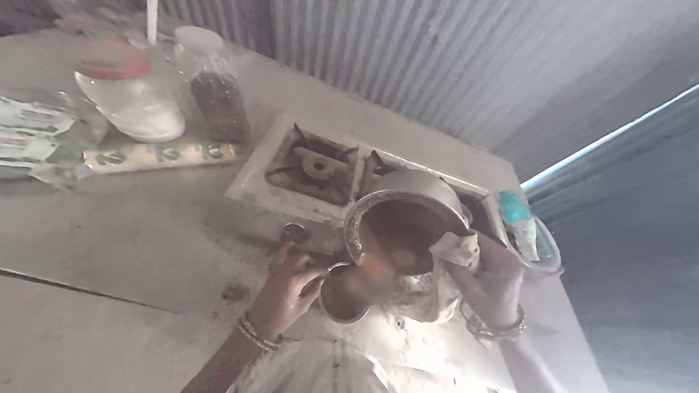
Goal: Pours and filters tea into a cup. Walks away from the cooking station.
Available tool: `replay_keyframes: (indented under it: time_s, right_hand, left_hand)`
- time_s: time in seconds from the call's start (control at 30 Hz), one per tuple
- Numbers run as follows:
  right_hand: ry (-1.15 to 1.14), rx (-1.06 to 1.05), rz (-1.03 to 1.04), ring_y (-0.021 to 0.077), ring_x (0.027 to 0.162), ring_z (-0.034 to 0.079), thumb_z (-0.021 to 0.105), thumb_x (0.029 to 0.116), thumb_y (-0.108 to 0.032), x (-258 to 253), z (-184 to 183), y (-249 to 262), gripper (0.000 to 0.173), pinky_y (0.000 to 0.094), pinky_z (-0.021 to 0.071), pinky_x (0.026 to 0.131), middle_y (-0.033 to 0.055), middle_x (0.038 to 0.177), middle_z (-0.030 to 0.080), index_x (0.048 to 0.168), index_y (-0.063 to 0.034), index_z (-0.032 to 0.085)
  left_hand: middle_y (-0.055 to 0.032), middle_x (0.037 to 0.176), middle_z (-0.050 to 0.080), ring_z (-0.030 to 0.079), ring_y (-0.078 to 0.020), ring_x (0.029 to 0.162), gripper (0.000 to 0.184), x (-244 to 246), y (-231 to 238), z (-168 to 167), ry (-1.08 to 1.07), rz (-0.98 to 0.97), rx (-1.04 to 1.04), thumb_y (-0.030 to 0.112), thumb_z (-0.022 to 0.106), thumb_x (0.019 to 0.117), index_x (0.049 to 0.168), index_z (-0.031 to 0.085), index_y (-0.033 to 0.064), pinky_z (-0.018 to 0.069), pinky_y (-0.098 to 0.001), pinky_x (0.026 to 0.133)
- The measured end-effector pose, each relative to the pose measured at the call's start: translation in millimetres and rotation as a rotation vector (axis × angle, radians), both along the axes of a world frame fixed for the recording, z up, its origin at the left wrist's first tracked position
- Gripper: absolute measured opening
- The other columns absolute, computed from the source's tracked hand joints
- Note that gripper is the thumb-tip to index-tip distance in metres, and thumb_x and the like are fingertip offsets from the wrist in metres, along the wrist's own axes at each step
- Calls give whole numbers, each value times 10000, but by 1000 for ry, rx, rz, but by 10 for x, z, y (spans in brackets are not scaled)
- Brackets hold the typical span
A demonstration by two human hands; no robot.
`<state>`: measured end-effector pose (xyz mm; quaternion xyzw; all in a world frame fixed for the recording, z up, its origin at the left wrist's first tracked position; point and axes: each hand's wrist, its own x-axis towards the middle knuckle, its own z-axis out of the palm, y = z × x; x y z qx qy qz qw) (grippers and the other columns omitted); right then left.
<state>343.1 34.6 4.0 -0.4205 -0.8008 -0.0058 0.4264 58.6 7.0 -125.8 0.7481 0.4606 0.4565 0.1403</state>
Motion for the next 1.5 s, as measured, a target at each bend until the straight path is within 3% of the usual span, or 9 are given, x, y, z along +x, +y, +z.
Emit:
replay_keyframes:
  time_s: [0.4,0.5,0.63,0.77,1.1,1.27,1.33,1.4,1.5]
  right_hand:
    - [20,-48,-36,-96,734,587,682,823,-163,32,16,-12,195,85,489,711,3,747,649,827,29,654]
    - [53,-93,-52,-120,732,573,682,848,-183,45,49,-14,200,92,495,704,-58,764,637,867,14,649]
    - [161,-192,-62,-150,788,604,680,845,-148,61,110,-9,122,111,540,727,-213,839,650,960,-115,654]
    - [188,-224,-31,-144,742,611,650,852,-97,103,150,29,139,105,541,680,-254,802,642,936,-207,635]
    - [335,-391,-75,-98,793,649,622,849,-53,104,168,16,231,145,570,723,-228,848,677,1018,-210,635]
    - [499,-542,-169,-66,701,654,571,860,-18,87,207,-7,230,160,574,649,-186,776,689,944,-220,642]
    - [553,-590,-184,-53,670,658,555,873,-8,99,229,-21,233,163,576,621,-164,752,696,922,-217,645]
    - [580,-617,-185,-45,649,658,545,863,3,137,223,-31,250,165,573,599,-149,732,701,889,-221,655]
    - [608,-652,-232,-40,666,659,545,889,11,162,246,-77,231,164,574,615,-139,746,697,928,-195,642]
  left_hand:
    - [-138,915,734,720,-318,894,208,-21,6,20,27,-16,-1,175,630,890,961,801,79,387,-654,1059]
    - [-140,932,735,719,-326,922,200,-17,1,19,22,-15,-24,173,636,892,962,801,84,403,-652,1053]
    - [-155,949,726,704,-343,960,198,-31,5,16,12,-29,-52,172,640,901,967,801,78,386,-652,1071]
    - [-145,956,731,710,-326,944,193,-32,20,11,2,-37,-32,171,642,897,955,801,80,405,-661,1036]
    - [-130,948,733,711,-297,946,210,-45,18,43,-11,-53,-33,169,618,906,969,798,80,382,-640,1068]
    - [-103,927,709,686,-220,911,212,-72,-7,44,-45,-67,34,193,608,944,979,797,103,370,-564,1097]
    - [-108,921,722,702,-242,896,210,-74,-39,28,-3,-66,19,189,612,943,983,798,102,371,-605,1096]
    - [-136,921,718,710,-303,870,217,-64,-80,-31,43,-81,-32,171,612,935,984,801,76,414,-665,1020]
    - [-122,950,719,688,-272,892,239,-78,-126,-53,-5,-72,-40,202,596,947,989,806,93,483,-548,926]
